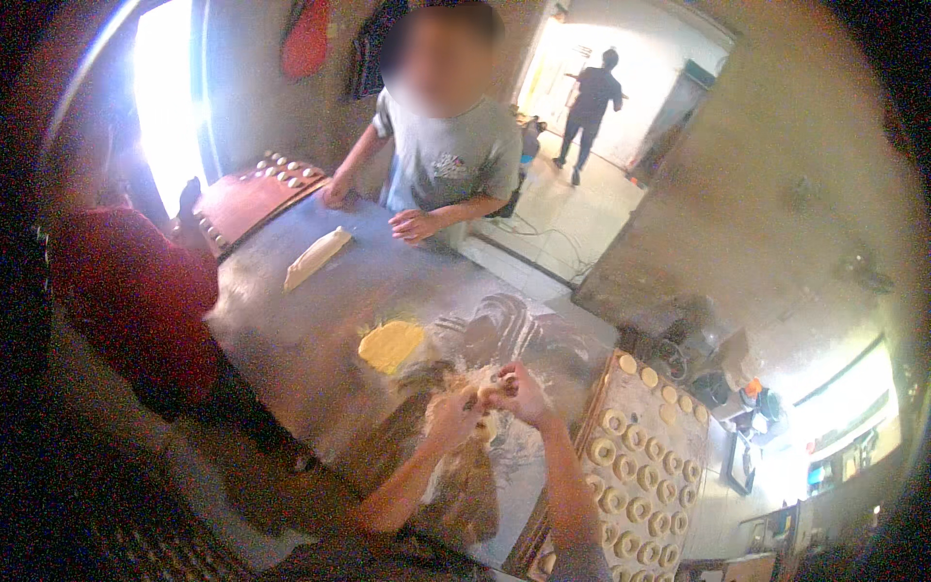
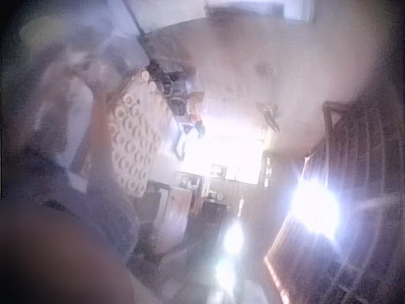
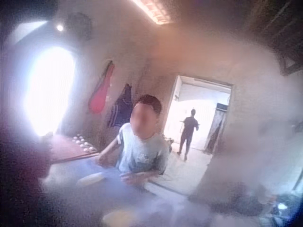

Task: The person shapes small dough pieces into ring shapes by hand and places them on a wooden board. Another person rolls out dough nearby while a third person arranges dough on a separate board. The camera wearer repeatedly picks up dough, forms rings, and arranges them in rows.

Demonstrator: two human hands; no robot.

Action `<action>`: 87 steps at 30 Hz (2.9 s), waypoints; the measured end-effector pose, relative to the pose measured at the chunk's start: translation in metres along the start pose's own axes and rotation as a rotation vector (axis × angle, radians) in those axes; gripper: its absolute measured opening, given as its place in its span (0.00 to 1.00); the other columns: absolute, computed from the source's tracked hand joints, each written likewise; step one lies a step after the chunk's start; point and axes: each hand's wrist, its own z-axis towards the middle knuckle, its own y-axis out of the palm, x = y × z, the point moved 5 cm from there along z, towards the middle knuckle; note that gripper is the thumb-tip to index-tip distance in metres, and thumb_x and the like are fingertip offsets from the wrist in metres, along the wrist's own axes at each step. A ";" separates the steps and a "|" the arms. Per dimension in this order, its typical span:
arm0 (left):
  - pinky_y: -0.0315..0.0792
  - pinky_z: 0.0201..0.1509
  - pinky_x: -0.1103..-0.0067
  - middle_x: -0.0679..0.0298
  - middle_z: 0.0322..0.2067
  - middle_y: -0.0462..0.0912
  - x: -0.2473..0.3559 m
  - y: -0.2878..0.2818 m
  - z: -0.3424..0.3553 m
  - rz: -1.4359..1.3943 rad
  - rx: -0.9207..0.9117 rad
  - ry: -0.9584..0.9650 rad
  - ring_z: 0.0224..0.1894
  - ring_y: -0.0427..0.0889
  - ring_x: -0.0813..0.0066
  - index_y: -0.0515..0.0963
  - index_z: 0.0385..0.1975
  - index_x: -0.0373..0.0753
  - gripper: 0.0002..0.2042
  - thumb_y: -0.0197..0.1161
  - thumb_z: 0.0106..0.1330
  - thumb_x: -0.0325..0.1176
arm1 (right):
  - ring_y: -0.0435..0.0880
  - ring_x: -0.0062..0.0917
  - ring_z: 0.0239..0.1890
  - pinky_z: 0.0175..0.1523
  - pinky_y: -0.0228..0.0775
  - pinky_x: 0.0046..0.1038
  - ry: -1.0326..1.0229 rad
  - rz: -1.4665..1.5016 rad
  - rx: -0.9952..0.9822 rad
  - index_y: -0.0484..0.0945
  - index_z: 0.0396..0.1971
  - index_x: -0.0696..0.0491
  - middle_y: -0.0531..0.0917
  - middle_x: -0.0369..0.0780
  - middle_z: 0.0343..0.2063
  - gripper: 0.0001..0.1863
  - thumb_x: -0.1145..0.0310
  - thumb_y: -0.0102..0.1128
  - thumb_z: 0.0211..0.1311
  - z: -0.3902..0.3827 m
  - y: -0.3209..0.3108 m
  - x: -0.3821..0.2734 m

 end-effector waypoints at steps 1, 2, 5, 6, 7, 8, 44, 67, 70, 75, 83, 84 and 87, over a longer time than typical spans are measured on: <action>0.78 0.39 0.73 0.54 0.30 0.85 0.007 -0.002 -0.002 -0.063 0.004 0.073 0.35 0.86 0.66 0.78 0.40 0.34 0.12 0.64 0.63 0.35 | 0.80 0.25 0.39 0.43 0.74 0.28 -0.008 0.132 0.015 0.63 0.48 0.51 0.79 0.40 0.37 0.23 0.75 0.65 0.54 -0.018 0.005 -0.011; 0.79 0.40 0.74 0.56 0.31 0.85 0.015 -0.009 -0.004 -0.123 0.013 0.140 0.36 0.86 0.69 0.79 0.40 0.33 0.13 0.65 0.62 0.35 | 0.80 0.23 0.39 0.42 0.74 0.27 -0.022 0.269 0.024 0.62 0.48 0.51 0.79 0.40 0.35 0.24 0.77 0.64 0.54 -0.029 0.011 -0.022; 0.78 0.41 0.75 0.56 0.36 0.85 0.016 -0.012 -0.007 -0.195 -0.003 0.170 0.37 0.86 0.71 0.80 0.38 0.34 0.10 0.66 0.58 0.30 | 0.81 0.24 0.35 0.41 0.74 0.27 -0.056 0.248 0.081 0.57 0.52 0.50 0.80 0.39 0.34 0.27 0.79 0.61 0.55 -0.044 0.020 -0.038; 0.78 0.41 0.75 0.57 0.36 0.85 0.014 -0.011 -0.006 -0.228 0.003 0.188 0.36 0.86 0.72 0.80 0.37 0.34 0.10 0.67 0.57 0.29 | 0.81 0.24 0.35 0.41 0.74 0.27 -0.067 0.225 0.119 0.57 0.52 0.50 0.80 0.39 0.34 0.28 0.79 0.61 0.55 -0.047 0.023 -0.043; 0.77 0.42 0.71 0.57 0.36 0.85 0.020 -0.011 -0.007 -0.135 0.020 0.245 0.37 0.85 0.65 0.79 0.36 0.34 0.11 0.68 0.52 0.26 | 0.80 0.24 0.38 0.40 0.74 0.29 -0.048 -0.002 0.274 0.58 0.55 0.50 0.79 0.40 0.35 0.30 0.79 0.62 0.54 -0.051 0.025 -0.052; 0.77 0.41 0.70 0.56 0.34 0.84 0.029 -0.012 -0.007 -0.057 0.054 0.281 0.36 0.84 0.63 0.79 0.36 0.34 0.11 0.67 0.53 0.26 | 0.79 0.25 0.40 0.41 0.74 0.29 -0.067 0.029 0.301 0.59 0.55 0.50 0.79 0.40 0.36 0.30 0.78 0.63 0.54 -0.051 0.032 -0.049; 0.71 0.34 0.67 0.53 0.23 0.76 0.150 0.306 -0.004 0.128 0.025 0.504 0.26 0.78 0.58 0.73 0.36 0.36 0.08 0.46 0.72 0.31 | 0.80 0.23 0.31 0.36 0.76 0.27 -0.213 0.953 0.378 0.63 0.59 0.45 0.78 0.38 0.29 0.26 0.43 0.30 0.73 -0.215 -0.197 0.074; 0.48 0.68 0.51 0.34 0.65 0.53 0.116 0.417 0.112 1.023 -0.273 0.021 0.69 0.53 0.40 0.42 0.71 0.44 0.39 0.52 0.65 0.49 | 0.74 0.49 0.54 0.59 0.64 0.46 0.381 -0.559 0.673 0.52 0.66 0.52 0.75 0.60 0.50 0.45 0.45 0.60 0.54 -0.169 -0.329 0.167; 0.47 0.68 0.50 0.34 0.65 0.53 0.104 0.422 0.103 1.050 -0.373 0.052 0.69 0.54 0.41 0.42 0.71 0.45 0.43 0.60 0.58 0.41 | 0.76 0.51 0.52 0.54 0.68 0.48 0.354 -0.650 0.670 0.54 0.65 0.53 0.75 0.60 0.50 0.47 0.44 0.64 0.50 -0.169 -0.314 0.183; 0.51 0.66 0.52 0.38 0.65 0.55 0.107 0.432 0.117 1.035 -0.353 0.096 0.67 0.57 0.43 0.47 0.70 0.43 0.40 0.60 0.59 0.42 | 0.75 0.47 0.53 0.56 0.67 0.46 0.415 -0.654 0.768 0.68 0.54 0.52 0.77 0.55 0.49 0.29 0.51 0.59 0.57 -0.165 -0.338 0.259; 0.66 0.58 0.57 0.48 0.50 0.76 0.079 0.421 0.206 0.922 -0.137 0.384 0.57 0.72 0.48 0.73 0.48 0.35 0.16 0.53 0.66 0.38 | 0.80 0.47 0.41 0.47 0.71 0.43 0.372 -0.660 0.580 0.74 0.43 0.56 0.81 0.51 0.41 0.25 0.53 0.64 0.52 -0.184 -0.368 0.252; 0.69 0.55 0.58 0.47 0.47 0.78 0.065 0.405 0.217 0.882 -0.123 0.429 0.53 0.75 0.47 0.73 0.47 0.34 0.15 0.54 0.65 0.35 | 0.81 0.44 0.40 0.47 0.72 0.41 0.298 -0.551 0.598 0.75 0.42 0.56 0.81 0.50 0.39 0.21 0.58 0.65 0.52 -0.173 -0.360 0.224; 0.71 0.49 0.58 0.40 0.40 0.78 0.085 0.384 0.180 0.387 -0.125 0.556 0.46 0.78 0.45 0.72 0.43 0.32 0.12 0.56 0.61 0.28 | 0.81 0.32 0.37 0.45 0.73 0.34 0.131 -0.177 0.724 0.76 0.42 0.56 0.81 0.44 0.36 0.16 0.73 0.65 0.51 -0.182 -0.348 0.187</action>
